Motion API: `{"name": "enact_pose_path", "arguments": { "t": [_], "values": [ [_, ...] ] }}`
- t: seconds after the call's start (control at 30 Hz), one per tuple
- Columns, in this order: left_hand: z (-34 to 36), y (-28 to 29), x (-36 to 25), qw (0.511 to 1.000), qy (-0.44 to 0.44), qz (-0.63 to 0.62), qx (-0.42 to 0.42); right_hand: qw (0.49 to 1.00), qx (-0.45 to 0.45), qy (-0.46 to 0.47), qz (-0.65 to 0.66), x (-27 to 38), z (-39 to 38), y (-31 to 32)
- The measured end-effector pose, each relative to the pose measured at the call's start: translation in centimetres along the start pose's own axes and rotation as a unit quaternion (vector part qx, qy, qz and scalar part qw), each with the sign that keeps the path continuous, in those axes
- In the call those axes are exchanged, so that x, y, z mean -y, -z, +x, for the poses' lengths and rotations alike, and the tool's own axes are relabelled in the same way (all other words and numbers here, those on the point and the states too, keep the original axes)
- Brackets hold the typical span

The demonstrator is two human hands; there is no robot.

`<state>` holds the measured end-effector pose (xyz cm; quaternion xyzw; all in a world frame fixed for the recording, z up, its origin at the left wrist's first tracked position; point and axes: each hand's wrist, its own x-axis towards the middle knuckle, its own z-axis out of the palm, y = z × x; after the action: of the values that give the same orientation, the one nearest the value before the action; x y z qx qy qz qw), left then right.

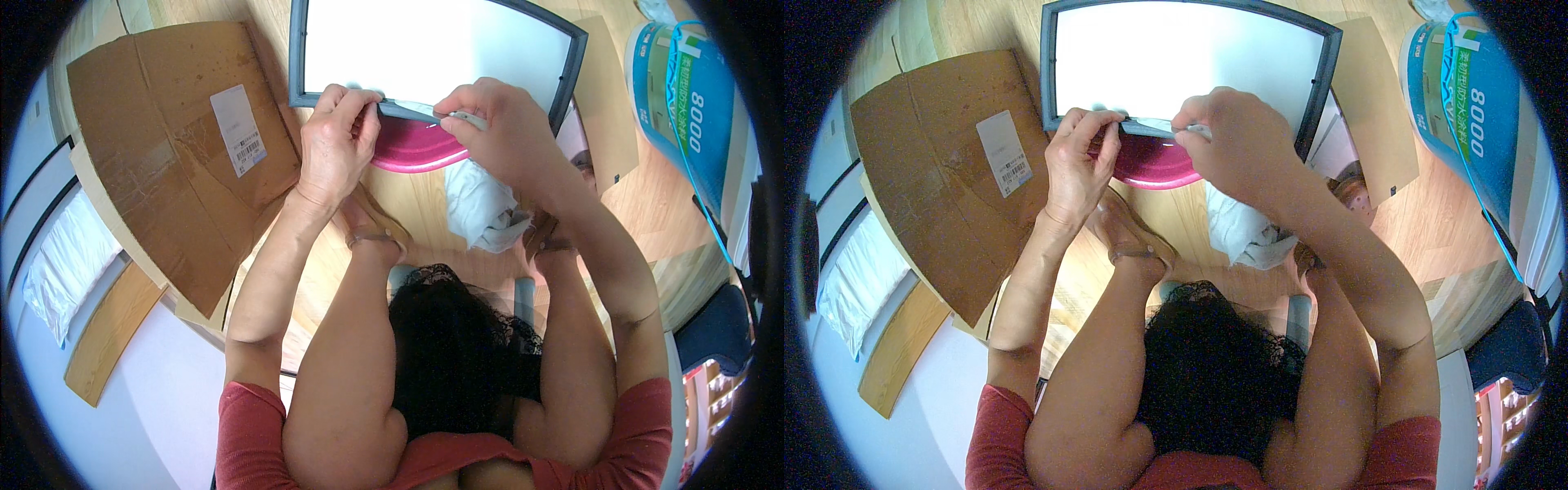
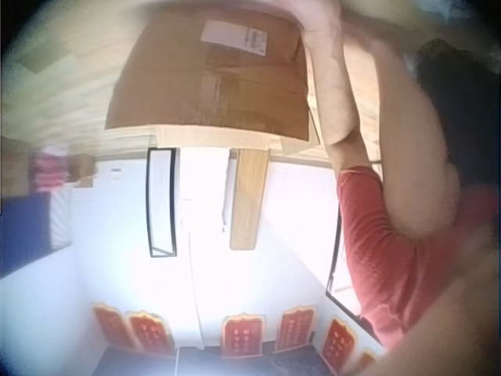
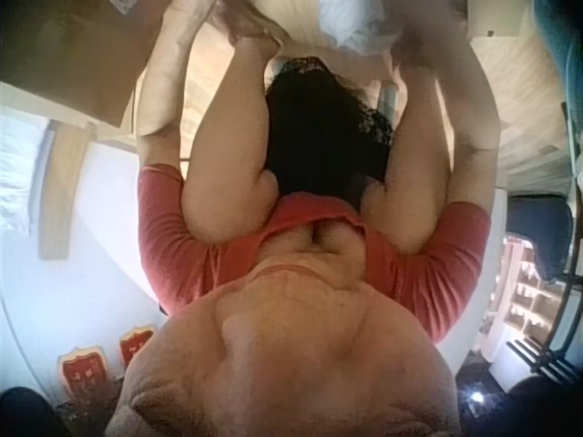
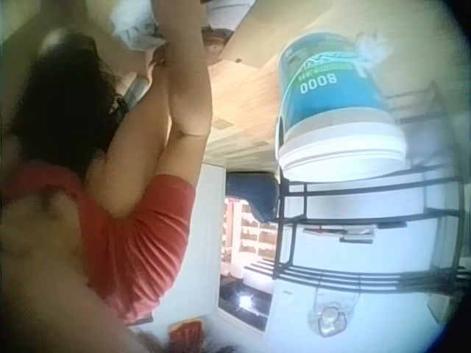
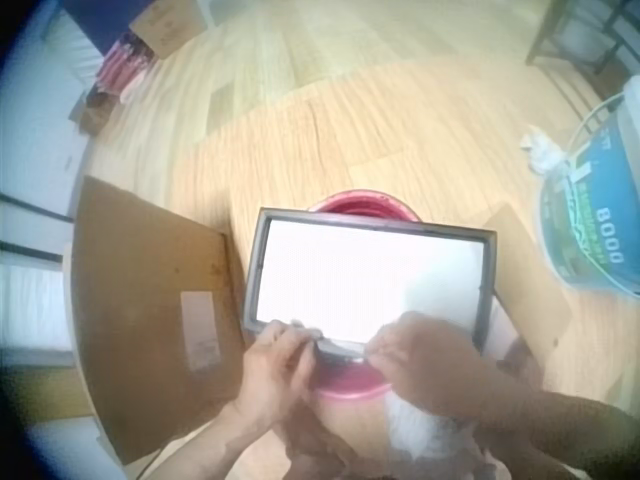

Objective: The person cleans a picture frame by dipping a small piece of material into a basin of water, using a small scraper to remove residue from the frame edges, and wiping the glass and frame with a cloth.

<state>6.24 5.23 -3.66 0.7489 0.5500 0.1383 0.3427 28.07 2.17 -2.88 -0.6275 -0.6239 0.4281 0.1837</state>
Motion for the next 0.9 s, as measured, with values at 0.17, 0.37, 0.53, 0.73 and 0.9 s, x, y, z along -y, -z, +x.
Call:
{"name": "enact_pose_path", "arguments": {
  "t": [0.17, 0.37, 0.53, 0.73, 0.9],
  "values": [
    [0.0, 0.1, 0.1, 1.0, -0.002, 0.0, 0.0, 0.999, -0.026, -0.012, -0.026, 0.5, -1.1, -0.9],
    [0.0, 0.0, 0.2, 1.0, -0.002, -0.012, 0.003, 0.994, -0.087, 0.023, -0.063, 0.4, -1.5, -1.8],
    [-0.1, -0.1, 0.2, 1.0, -0.004, -0.015, 0.0, 0.995, -0.086, 0.021, -0.04, 0.2, -1.6, -2.0],
    [-0.2, -0.2, 0.6, 1.0, -0.016, -0.012, 0.006, 0.999, -0.027, -0.006, 0.021, 0.0, -1.1, -1.4],
    [-0.1, 0.1, 0.3, 1.0, -0.023, 0.0, 0.011, 0.995, 0.027, -0.036, 0.09, -0.3, -0.2, -0.6]
  ]
}}
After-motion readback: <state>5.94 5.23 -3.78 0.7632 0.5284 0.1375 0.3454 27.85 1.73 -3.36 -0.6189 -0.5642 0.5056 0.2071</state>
